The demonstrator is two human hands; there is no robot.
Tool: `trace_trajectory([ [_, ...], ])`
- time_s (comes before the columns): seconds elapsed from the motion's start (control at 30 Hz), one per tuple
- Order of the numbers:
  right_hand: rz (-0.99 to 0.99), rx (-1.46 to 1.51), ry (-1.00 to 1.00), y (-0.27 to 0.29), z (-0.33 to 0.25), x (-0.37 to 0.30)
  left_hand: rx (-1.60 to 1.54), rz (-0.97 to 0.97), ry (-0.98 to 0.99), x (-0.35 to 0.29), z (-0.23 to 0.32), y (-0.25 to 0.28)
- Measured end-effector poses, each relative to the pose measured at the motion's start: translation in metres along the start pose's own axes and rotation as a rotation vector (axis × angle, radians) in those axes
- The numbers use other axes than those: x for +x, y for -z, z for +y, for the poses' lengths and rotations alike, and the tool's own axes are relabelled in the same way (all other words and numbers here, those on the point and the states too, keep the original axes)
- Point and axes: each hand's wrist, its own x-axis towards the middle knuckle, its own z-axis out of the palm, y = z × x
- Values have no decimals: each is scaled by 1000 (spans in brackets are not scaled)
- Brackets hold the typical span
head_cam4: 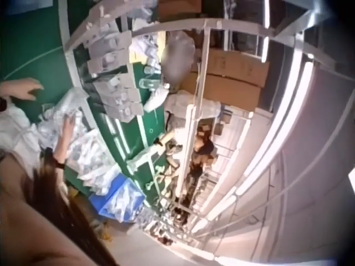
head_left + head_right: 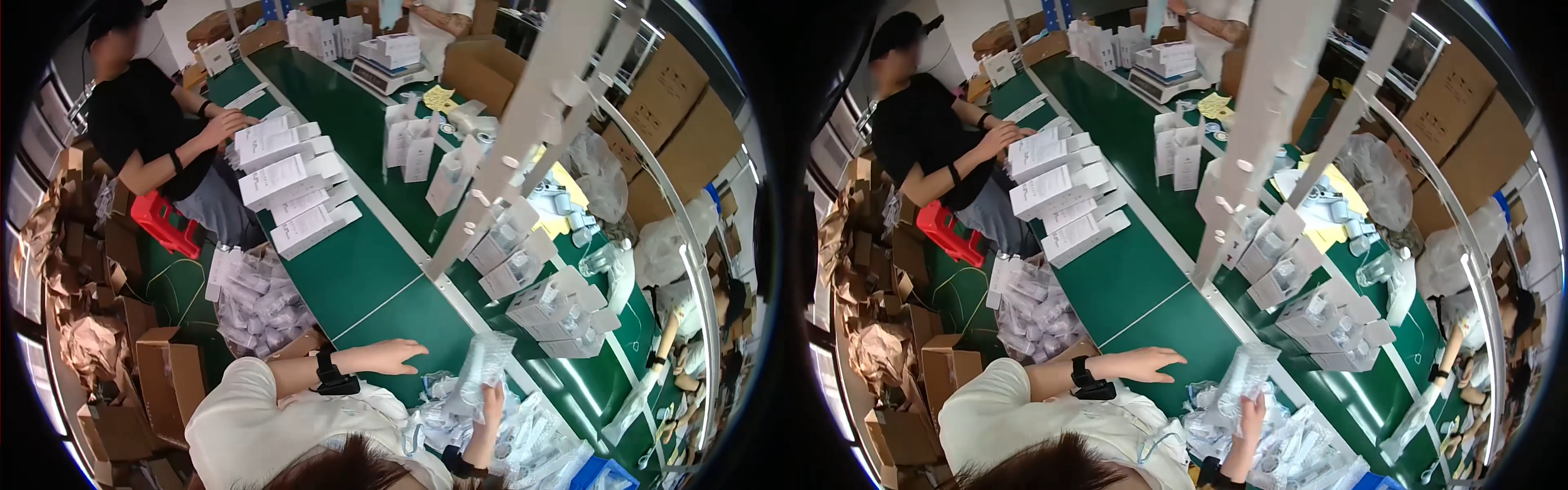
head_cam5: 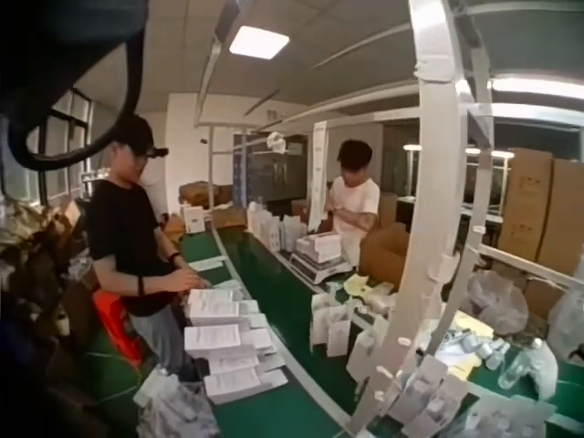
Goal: The person packages electronic devices by hand, placing each device into a cardboard box along with a manual and a plastic-wrapped accessory. They repeat this process, folding the box flaps closed and setting the completed packages into a row on the assembly line.
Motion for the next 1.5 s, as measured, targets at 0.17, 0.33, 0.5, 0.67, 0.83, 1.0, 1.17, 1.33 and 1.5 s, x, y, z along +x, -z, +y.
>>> trace_trajectory([
  [0.17,44,-1081,278,-101,27,7,-2,387,-113,-74,-41,74],
  [0.33,148,-1449,350,-160,11,-6,-487,1341,128,-175,-145,181],
  [0.5,-80,-1014,563,-281,-7,4,-864,1652,324,-224,-280,282],
  [0.67,-145,-408,253,-420,7,29,-1278,1334,310,-201,-390,305],
  [0.83,95,56,176,-435,48,80,-1496,1184,404,-167,-438,281],
  [1.0,-19,419,-140,-429,55,86,-955,1512,462,-166,-475,293],
  [1.17,82,343,-191,-433,48,91,-1161,1096,-102,-144,-469,341],
  [1.33,192,450,-66,-405,51,96,-1131,1041,234,-96,-416,320],
  [1.5,119,244,-85,-337,36,91,-1164,880,211,-86,-406,285],
])
